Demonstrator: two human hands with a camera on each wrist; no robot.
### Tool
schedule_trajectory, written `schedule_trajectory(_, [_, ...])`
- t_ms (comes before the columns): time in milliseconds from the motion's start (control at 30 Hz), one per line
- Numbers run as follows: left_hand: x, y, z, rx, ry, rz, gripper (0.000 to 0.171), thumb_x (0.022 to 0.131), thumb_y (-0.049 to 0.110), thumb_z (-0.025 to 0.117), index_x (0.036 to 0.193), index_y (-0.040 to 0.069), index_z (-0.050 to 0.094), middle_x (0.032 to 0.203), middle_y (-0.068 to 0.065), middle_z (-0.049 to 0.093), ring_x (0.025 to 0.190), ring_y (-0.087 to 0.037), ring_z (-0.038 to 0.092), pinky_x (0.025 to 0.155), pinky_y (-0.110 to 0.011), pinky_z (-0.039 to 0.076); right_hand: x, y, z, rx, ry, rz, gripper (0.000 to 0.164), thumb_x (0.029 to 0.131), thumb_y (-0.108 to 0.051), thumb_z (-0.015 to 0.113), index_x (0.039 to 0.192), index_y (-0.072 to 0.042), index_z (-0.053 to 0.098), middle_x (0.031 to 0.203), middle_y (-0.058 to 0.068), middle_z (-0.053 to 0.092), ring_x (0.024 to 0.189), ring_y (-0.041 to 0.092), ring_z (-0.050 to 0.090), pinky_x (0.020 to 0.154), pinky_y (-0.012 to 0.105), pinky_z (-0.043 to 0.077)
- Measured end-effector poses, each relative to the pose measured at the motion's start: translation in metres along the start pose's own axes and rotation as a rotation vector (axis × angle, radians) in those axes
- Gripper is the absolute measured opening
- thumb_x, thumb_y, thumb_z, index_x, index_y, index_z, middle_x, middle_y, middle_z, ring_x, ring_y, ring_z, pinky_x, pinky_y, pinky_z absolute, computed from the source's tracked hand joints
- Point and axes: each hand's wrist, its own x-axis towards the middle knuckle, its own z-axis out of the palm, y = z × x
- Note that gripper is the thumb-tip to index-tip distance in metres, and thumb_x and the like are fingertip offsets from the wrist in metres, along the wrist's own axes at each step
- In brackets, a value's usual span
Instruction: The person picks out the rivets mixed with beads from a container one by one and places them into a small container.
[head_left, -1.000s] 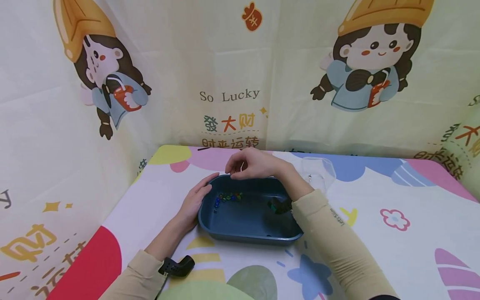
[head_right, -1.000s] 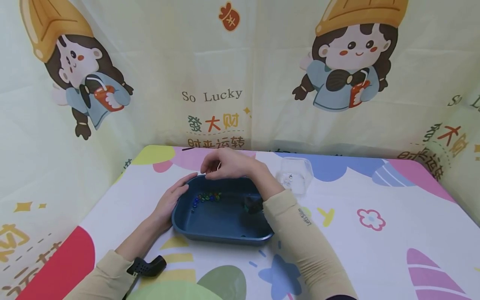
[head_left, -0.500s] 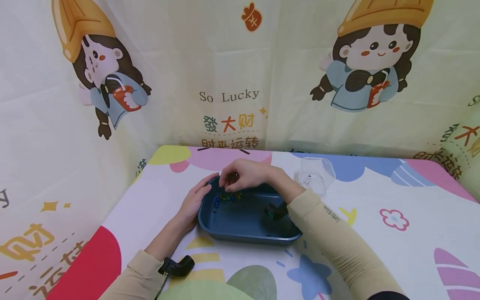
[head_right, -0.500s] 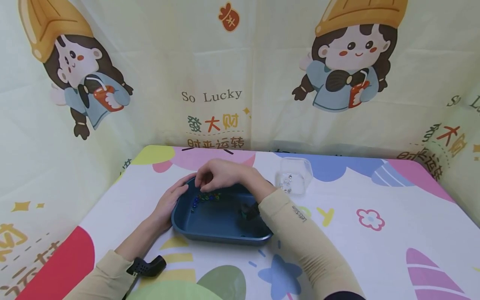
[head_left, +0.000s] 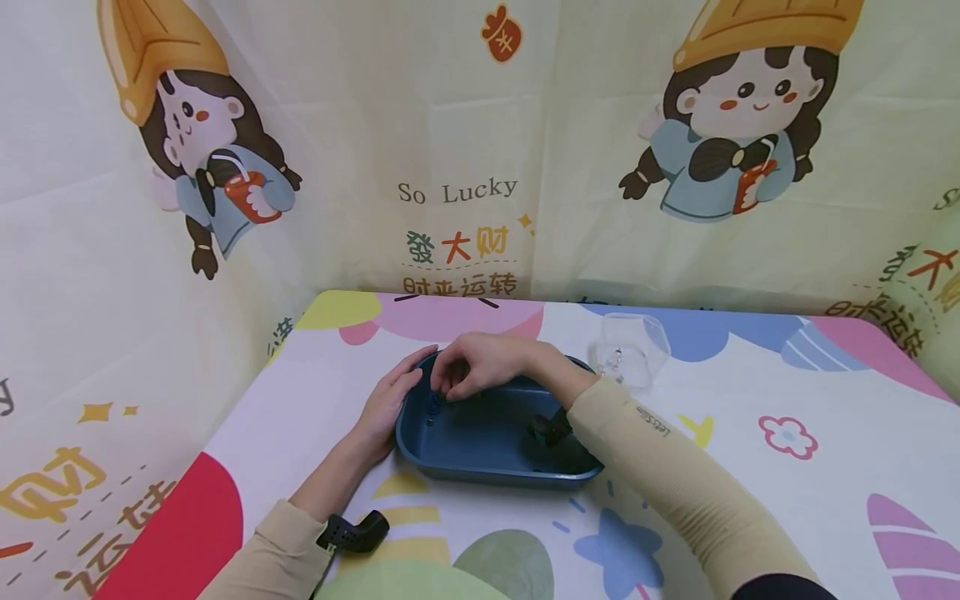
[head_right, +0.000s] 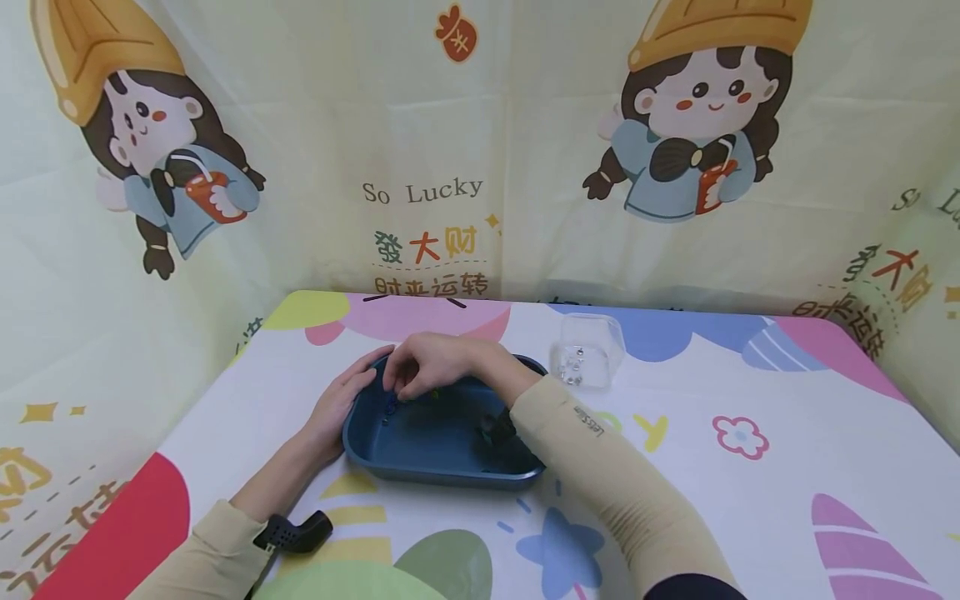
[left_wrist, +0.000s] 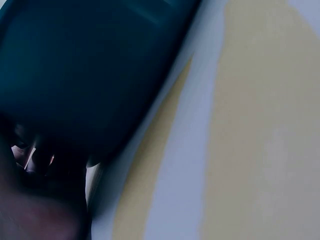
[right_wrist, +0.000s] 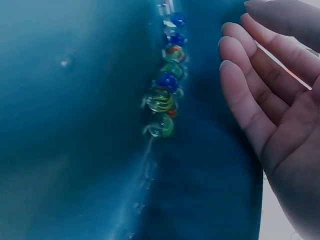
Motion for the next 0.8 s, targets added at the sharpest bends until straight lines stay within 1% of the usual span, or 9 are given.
schedule_trajectory(167, [0.001,0.0,0.0,0.003,-0.003,-0.002,0.045,0.11,0.02,0.033,0.154,0.015,0.043,0.158,-0.007,0.036,0.142,-0.025,0.036,0.107,-0.027,0.04,0.003,0.003,0.005,-0.041,-0.023,0.021,0.018,0.093,-0.007,0.07,0.111,-0.005,0.071,0.094,-0.003,0.067,0.083,0.013,0.059,0.079,0.026,0.054])
schedule_trajectory(333, [0.002,-0.001,0.001,-0.019,-0.01,0.003,0.045,0.11,0.02,0.033,0.154,0.015,0.043,0.157,-0.008,0.038,0.141,-0.025,0.038,0.104,-0.025,0.044,0.007,0.006,0.009,-0.052,-0.035,0.035,0.019,0.092,-0.006,0.071,0.111,-0.007,0.071,0.097,-0.004,0.067,0.086,0.011,0.061,0.083,0.024,0.054])
schedule_trajectory(633, [0.001,0.0,0.0,-0.01,0.0,0.01,0.045,0.11,0.019,0.034,0.153,0.013,0.044,0.157,-0.009,0.039,0.14,-0.026,0.038,0.103,-0.023,0.044,0.014,0.01,0.017,-0.104,-0.068,0.025,0.018,0.092,-0.007,0.072,0.11,-0.009,0.071,0.095,-0.004,0.066,0.086,0.01,0.06,0.083,0.023,0.052])
schedule_trajectory(800, [0.0,0.001,0.0,0.005,0.01,0.018,0.045,0.11,0.019,0.034,0.154,0.013,0.043,0.156,-0.009,0.039,0.14,-0.027,0.039,0.104,-0.023,0.043,0.017,0.009,0.021,-0.134,-0.083,0.003,0.02,0.091,-0.009,0.073,0.111,-0.009,0.071,0.095,-0.005,0.066,0.086,0.008,0.06,0.083,0.021,0.051])
